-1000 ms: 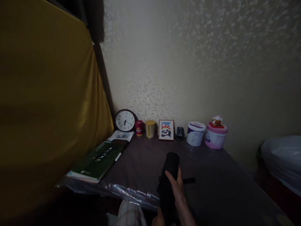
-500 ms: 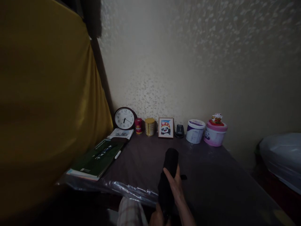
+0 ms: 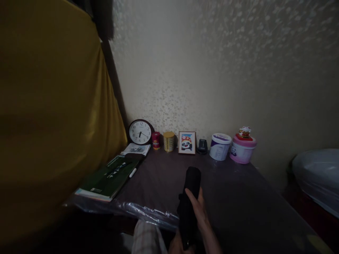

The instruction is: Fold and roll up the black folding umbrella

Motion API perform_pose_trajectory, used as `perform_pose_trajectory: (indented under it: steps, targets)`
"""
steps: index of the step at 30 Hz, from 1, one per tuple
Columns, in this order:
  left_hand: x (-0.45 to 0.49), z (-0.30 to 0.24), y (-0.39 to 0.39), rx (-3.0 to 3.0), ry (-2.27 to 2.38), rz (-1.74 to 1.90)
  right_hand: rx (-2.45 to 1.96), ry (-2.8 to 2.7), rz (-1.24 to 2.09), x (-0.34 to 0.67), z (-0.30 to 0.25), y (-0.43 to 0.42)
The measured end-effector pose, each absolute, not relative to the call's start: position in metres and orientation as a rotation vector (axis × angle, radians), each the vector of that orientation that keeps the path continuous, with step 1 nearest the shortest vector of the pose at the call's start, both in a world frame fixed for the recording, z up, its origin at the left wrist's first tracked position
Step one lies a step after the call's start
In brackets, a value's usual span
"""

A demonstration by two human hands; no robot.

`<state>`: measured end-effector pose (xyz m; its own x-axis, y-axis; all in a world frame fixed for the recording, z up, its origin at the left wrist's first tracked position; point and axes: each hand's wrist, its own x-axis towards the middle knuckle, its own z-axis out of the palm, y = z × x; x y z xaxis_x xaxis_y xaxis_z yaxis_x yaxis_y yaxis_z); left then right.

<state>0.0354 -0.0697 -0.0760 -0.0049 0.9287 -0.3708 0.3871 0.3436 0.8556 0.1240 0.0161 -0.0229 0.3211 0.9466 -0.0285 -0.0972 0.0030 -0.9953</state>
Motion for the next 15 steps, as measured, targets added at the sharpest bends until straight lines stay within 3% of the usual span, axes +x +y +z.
perform_pose_trajectory:
  steps: [6, 12, 15]
  targets:
    - [0.022, -0.087, -0.067, 1.352, 1.645, 0.576, -1.324, -0.864, 1.040, 0.120, -0.028, 0.021]
    - [0.029, -0.080, -0.073, 0.937, 1.064, 0.874, -1.261, -0.842, 1.185, 0.126, -0.032, 0.011]
    - [0.034, -0.081, -0.074, 0.845, 1.108, 0.853, -1.246, -0.867, 1.145, 0.127, -0.032, 0.011]
